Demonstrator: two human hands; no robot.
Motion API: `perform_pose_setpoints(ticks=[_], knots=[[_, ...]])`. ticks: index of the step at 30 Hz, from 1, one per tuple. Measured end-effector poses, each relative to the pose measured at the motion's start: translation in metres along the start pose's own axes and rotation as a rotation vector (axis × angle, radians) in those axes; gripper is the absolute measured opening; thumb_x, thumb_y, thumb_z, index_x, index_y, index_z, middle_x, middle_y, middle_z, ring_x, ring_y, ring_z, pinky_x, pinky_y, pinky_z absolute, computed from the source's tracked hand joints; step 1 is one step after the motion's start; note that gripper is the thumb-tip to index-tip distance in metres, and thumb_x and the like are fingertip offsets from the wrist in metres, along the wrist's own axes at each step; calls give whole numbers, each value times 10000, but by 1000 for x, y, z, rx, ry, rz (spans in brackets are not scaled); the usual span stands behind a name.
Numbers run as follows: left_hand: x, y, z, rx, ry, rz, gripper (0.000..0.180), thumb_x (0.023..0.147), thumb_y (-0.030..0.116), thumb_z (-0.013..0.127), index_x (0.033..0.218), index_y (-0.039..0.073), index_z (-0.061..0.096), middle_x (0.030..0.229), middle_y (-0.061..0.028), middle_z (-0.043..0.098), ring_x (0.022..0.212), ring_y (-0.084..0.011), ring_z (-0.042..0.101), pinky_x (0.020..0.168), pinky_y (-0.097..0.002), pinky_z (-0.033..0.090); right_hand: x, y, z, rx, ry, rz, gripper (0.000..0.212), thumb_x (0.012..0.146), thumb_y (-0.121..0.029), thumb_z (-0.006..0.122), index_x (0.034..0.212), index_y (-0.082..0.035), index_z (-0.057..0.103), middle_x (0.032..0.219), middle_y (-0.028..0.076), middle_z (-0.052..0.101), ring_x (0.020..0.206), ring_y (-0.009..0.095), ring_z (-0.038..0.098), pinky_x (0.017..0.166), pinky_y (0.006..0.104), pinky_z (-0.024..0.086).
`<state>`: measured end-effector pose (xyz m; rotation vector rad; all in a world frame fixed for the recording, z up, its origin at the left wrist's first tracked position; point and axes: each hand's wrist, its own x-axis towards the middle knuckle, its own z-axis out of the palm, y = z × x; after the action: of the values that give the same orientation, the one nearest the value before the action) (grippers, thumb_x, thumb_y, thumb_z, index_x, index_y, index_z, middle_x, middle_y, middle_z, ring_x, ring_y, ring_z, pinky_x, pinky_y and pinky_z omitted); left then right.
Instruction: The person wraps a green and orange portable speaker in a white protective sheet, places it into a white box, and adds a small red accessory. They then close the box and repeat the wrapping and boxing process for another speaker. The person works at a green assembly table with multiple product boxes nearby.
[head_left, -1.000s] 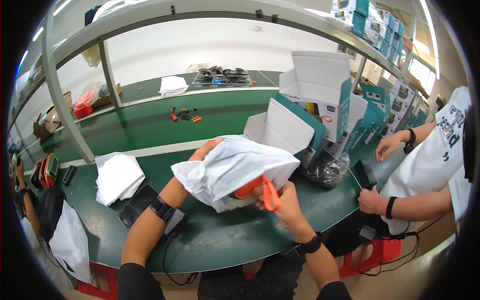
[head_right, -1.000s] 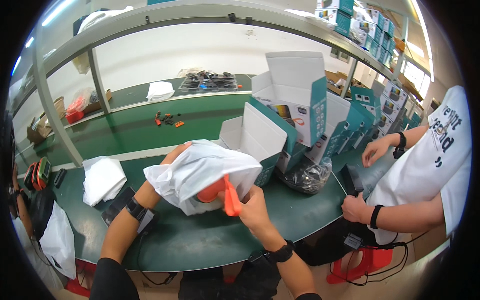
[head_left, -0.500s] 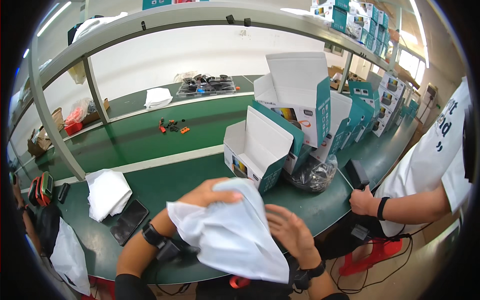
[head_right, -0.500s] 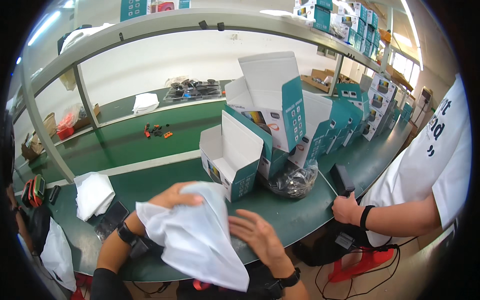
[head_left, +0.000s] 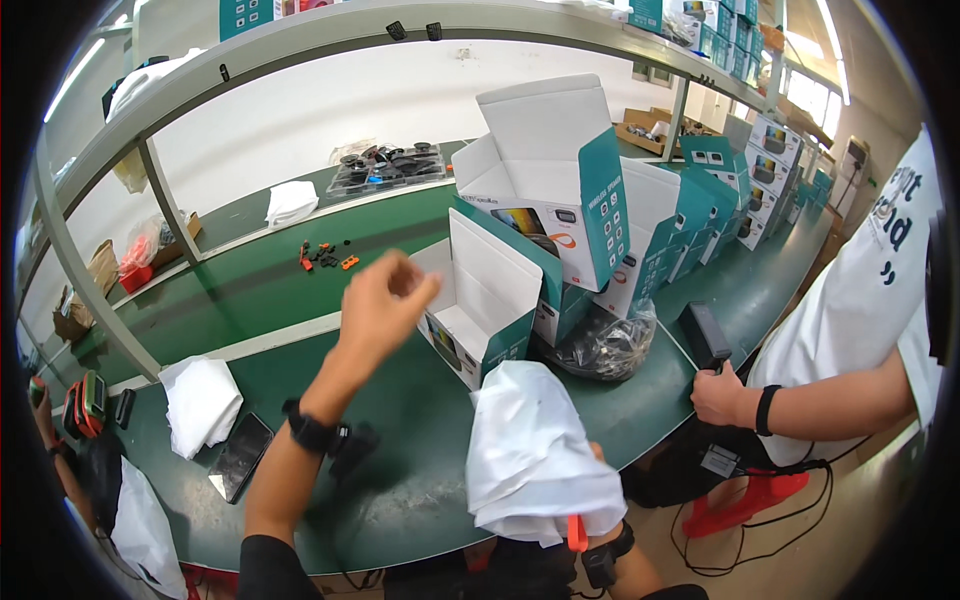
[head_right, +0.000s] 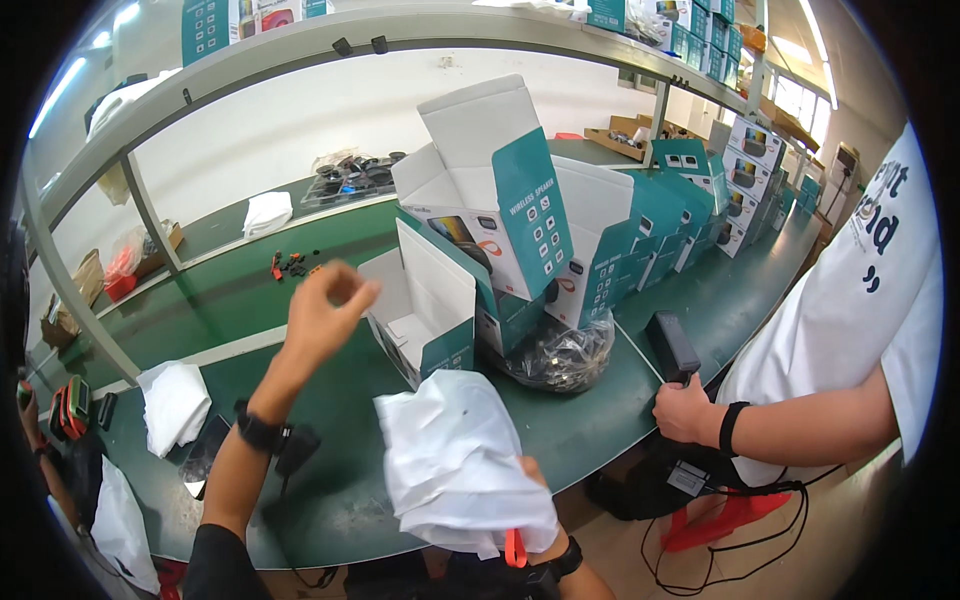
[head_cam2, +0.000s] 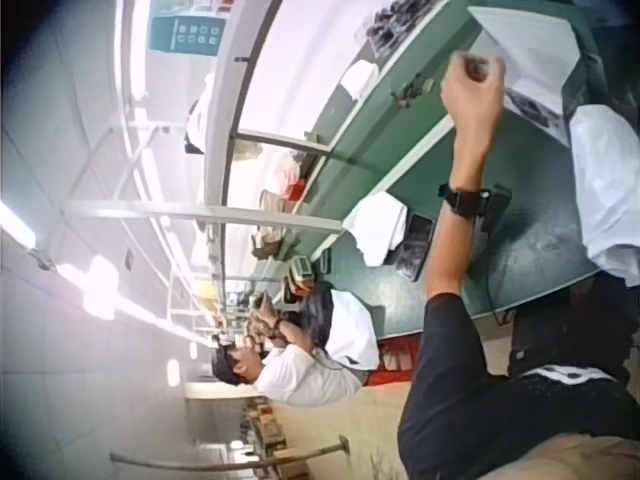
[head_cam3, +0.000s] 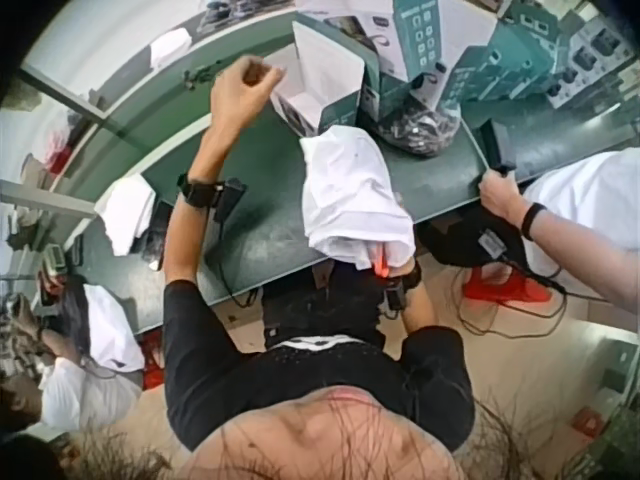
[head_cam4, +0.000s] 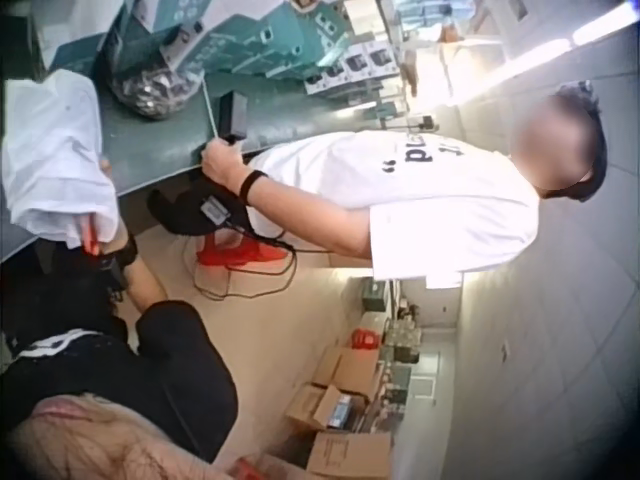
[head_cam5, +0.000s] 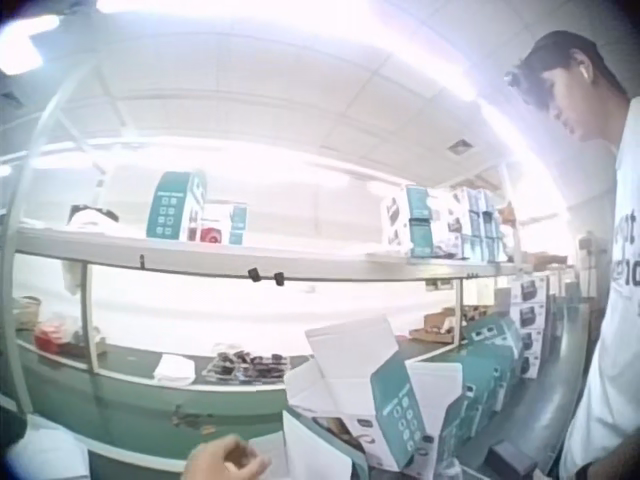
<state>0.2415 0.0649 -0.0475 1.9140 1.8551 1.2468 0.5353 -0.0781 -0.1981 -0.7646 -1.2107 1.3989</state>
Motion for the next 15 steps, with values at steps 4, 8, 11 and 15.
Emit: perform_pose_setpoints(ticks=[4,8,11,15], knots=[[56,-81,46,273,480,324,526,837,471,783,991,-25,703,870,-222,713,857,-408,706,763,-479,554,2,4,4,-122,50,-103,786,856,-269,728,1511,18,402,1363,167,621,1209,277,629,1052,372,484],[57,-106,44,226,101,-183,563,845,425,762,1140,-48,678,901,-279,705,914,-471,698,843,-503,546,14,-2,-11,742,21,453,878,798,-220,772,1534,25,362,1407,154,580,1273,261,575,1095,362,435],[16,-83,28,248,33,-66,558,862,312,705,1284,-46,632,985,-299,703,962,-477,690,896,-495,537,14,-14,-17,734,-14,500,951,755,-184,806,1551,30,331,1439,144,550,1321,250,534,1126,354,398],[-42,-48,-17,71,-83,70,681,839,142,620,1482,-24,471,1313,-314,601,1228,-450,587,1063,-455,454,39,-97,17,331,-300,190,1049,677,-159,876,1555,28,333,1461,134,530,1357,255,506,1156,362,361]])
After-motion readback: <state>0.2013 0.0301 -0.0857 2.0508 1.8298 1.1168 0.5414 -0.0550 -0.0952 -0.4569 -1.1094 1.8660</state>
